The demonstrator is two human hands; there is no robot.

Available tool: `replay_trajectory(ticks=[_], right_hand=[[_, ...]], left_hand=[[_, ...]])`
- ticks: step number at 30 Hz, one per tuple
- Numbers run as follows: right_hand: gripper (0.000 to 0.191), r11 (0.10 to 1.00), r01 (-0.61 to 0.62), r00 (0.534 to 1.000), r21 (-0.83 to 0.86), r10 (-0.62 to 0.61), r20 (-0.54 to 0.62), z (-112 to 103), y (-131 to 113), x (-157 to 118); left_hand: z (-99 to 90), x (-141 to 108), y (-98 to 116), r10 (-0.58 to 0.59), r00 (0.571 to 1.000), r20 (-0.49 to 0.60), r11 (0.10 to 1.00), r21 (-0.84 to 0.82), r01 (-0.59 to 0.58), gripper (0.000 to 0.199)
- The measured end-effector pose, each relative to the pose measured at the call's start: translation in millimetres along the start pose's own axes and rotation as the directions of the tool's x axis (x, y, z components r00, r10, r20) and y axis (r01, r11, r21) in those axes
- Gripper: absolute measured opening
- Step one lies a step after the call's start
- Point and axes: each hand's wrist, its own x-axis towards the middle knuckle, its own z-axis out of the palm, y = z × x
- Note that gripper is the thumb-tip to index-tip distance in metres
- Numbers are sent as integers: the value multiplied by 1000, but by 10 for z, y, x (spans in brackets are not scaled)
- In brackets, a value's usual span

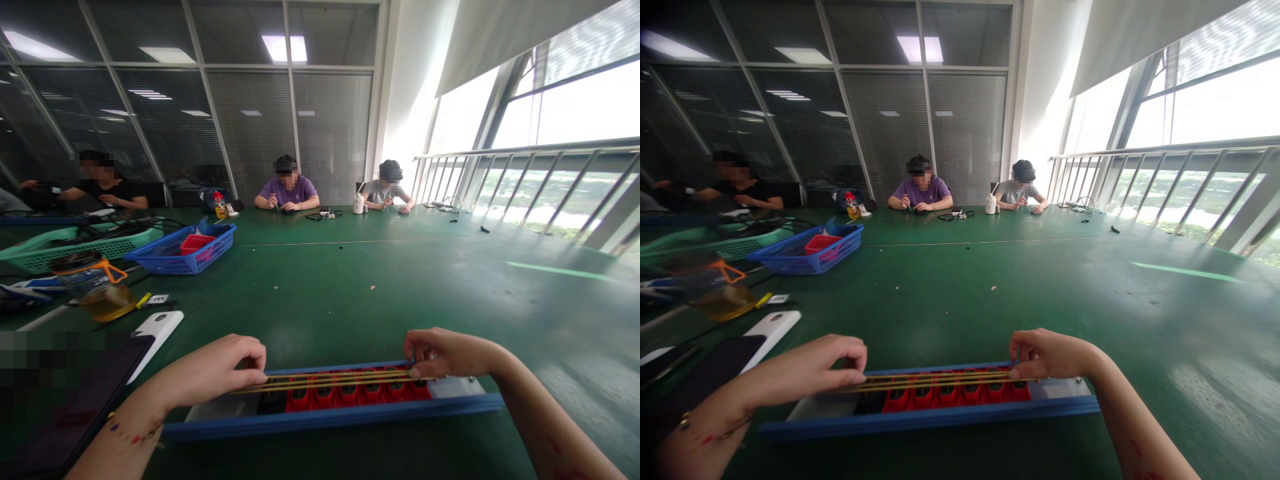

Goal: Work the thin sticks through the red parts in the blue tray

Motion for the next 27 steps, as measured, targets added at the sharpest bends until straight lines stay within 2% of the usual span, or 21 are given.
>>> replay_trajectory(ticks=[5,9,12,16,17,18,20,27], right_hand=[[39,1000,1,1000,-13,-1,-11,-1,5,-10],[39,1000,-11,1000,-12,11,-12,-12,-4,-19],[41,1000,-17,1000,-10,16,-7,-18,-9,-23],[41,999,-40,999,28,40,-1,-21,3,-29],[40,998,-46,999,34,46,-1,-21,10,-32],[39,998,-49,999,33,49,-6,-21,16,-35],[37,999,-45,999,5,45,-23,-23,26,-44],[38,998,-17,1000,-64,16,-15,-33,61,-52]], left_hand=[[-35,-28,49,7,994,-112,999,50,-2,23],[-93,-145,90,126,954,-273,983,163,-83,26],[-159,-277,81,203,870,-450,950,304,-64,26],[-244,-399,13,242,682,-690,917,392,70,26],[-259,-404,-9,225,657,-720,918,382,105,27],[-269,-395,-34,201,649,-734,921,368,131,27],[-272,-335,-88,163,668,-726,926,346,151,27],[-117,97,-223,98,822,-561,953,290,84,24]])
